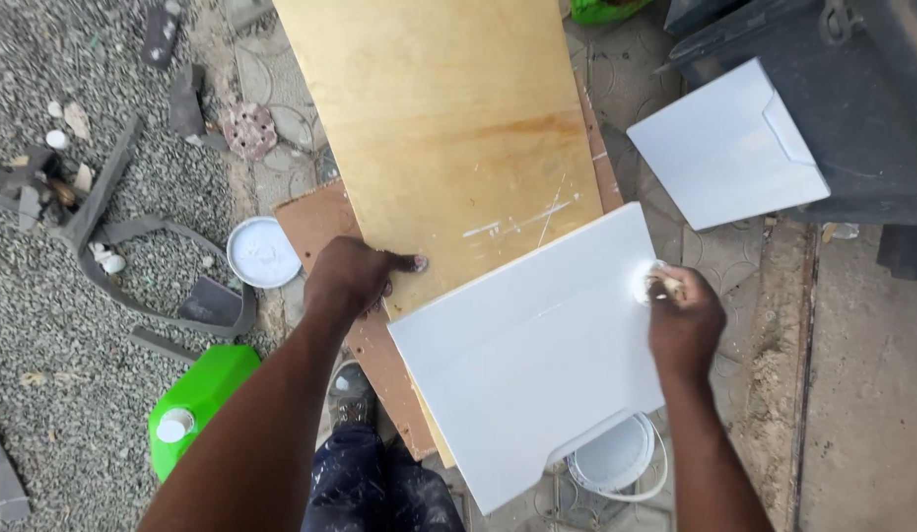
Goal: The person paints a white rectangular wooden board using a sponge applicator dipped in a bucket of white paint. They apply the paint to the board's surface and edges, then move the board to a different location on the floor to continue painting.
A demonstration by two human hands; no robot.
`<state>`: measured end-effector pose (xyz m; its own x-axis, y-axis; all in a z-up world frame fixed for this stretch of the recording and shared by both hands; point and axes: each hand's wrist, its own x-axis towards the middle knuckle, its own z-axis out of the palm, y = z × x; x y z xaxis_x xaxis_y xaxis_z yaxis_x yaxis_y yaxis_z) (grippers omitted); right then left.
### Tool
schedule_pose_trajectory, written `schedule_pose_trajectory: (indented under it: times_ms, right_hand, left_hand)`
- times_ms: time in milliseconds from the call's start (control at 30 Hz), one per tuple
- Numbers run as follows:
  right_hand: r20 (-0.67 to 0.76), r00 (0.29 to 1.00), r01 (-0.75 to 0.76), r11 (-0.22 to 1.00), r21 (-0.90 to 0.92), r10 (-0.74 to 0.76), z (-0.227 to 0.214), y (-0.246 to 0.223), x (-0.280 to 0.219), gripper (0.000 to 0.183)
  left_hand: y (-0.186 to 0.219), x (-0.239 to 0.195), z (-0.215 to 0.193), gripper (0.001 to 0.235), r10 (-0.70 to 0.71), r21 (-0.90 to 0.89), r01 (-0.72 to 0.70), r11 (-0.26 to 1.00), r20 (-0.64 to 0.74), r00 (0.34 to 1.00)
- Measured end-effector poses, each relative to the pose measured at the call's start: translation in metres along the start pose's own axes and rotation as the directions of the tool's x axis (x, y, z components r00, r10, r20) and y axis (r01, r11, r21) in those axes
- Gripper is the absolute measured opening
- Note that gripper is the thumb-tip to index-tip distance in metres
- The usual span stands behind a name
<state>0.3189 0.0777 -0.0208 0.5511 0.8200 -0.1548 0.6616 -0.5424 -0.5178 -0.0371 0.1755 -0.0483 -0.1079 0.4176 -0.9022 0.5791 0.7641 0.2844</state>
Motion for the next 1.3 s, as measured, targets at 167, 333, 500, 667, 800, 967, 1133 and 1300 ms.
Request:
schedule_pose_trajectory:
  times_ms: [167, 333, 500, 667, 800, 967, 1133, 1300]
  right_hand:
    - [-0.081, 0.978, 0.193, 0.981, 0.021, -0.191, 0.042, 0.015, -0.048, 0.014]
    - [0.101, 0.876, 0.464, 0.881, 0.095, -0.472, 0.106, -0.052, -0.196, 0.026]
    - [0.183, 0.884, 0.415, 0.902, 0.119, -0.431, 0.099, -0.061, -0.193, 0.028]
    - [-0.096, 0.907, 0.393, 0.905, -0.164, -0.411, 0.048, 0.033, -0.031, 0.010]
    - [-0.181, 0.979, 0.081, 0.992, -0.101, -0.098, 0.015, 0.062, 0.048, 0.019]
    - [-0.159, 0.953, 0.256, 0.966, -0.023, -0.257, 0.064, -0.004, -0.068, 0.012]
    - [0.139, 0.845, 0.475, 0.845, 0.245, -0.516, 0.121, -0.084, -0.214, 0.024]
    - [0.293, 0.775, 0.491, 0.826, 0.277, -0.560, 0.114, -0.097, -0.214, 0.021]
  left_hand:
    - [0.005, -0.007, -0.003, 0.046, -0.057, 0.022, 0.056, 0.998, 0.013, 0.998]
    - [-0.004, 0.005, 0.002, 0.048, 0.007, 0.001, -0.007, 1.000, 0.007, 1.000]
    - [0.001, -0.003, 0.000, 0.052, -0.011, -0.031, 0.010, 0.999, -0.015, 1.000]
    - [-0.004, -0.010, 0.000, 0.032, 0.066, -0.161, -0.072, 0.984, -0.040, 0.997]
    - [-0.001, -0.014, -0.002, 0.031, 0.072, -0.193, -0.078, 0.978, -0.035, 0.997]
    - [-0.001, -0.015, -0.004, 0.031, 0.051, -0.195, -0.054, 0.979, -0.020, 0.998]
    - [-0.001, 0.000, 0.001, 0.051, -0.028, 0.052, 0.029, 0.998, -0.013, 1.000]
    - [0.001, -0.005, -0.001, 0.051, -0.016, 0.024, 0.015, 1.000, 0.005, 1.000]
